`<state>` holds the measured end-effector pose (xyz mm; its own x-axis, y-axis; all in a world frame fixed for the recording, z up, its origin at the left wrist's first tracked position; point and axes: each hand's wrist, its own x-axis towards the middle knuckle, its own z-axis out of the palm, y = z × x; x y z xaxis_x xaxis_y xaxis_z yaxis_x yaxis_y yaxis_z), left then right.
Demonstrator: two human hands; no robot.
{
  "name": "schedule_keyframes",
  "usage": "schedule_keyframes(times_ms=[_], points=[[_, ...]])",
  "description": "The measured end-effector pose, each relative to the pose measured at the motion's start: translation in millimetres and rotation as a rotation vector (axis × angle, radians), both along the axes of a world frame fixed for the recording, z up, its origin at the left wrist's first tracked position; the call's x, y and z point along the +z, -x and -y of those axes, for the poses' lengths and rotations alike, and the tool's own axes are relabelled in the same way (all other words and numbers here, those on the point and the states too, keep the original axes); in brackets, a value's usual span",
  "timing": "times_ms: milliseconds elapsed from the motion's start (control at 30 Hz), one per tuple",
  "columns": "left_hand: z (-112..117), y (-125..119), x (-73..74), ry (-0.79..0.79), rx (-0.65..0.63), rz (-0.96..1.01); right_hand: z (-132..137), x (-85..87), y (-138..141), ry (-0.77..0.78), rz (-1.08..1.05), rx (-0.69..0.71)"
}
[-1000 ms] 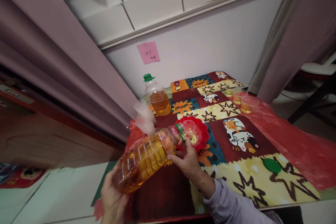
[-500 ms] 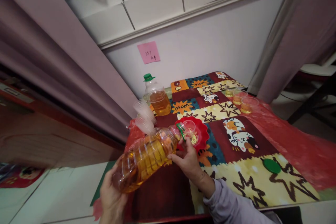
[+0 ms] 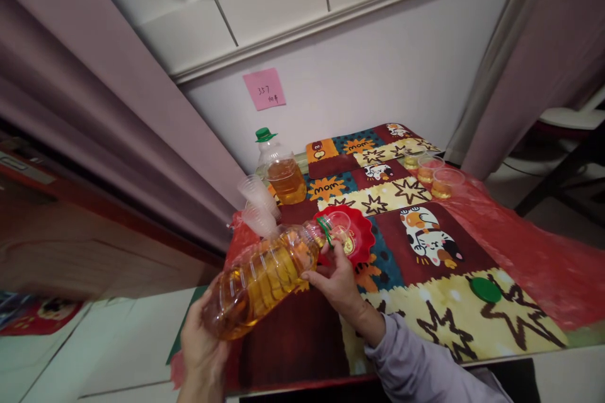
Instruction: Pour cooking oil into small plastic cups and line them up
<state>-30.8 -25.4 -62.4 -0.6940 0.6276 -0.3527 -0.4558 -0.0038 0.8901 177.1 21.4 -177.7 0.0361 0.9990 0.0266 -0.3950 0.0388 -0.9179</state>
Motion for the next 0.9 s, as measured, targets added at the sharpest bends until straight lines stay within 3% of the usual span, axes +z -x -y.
schedule_keyframes(times_ms=[333, 900], points=[[0.0, 2.5, -4.3, -0.030, -0.065, -0.019, -2.7, 1.4, -1.0, -0.010, 0.018, -0.011], [-2.3, 1.6, -2.4, -0.030, -0.046, -0.001, -3.4, -1.0, -1.2, -0.062, 0.059, -0.026]])
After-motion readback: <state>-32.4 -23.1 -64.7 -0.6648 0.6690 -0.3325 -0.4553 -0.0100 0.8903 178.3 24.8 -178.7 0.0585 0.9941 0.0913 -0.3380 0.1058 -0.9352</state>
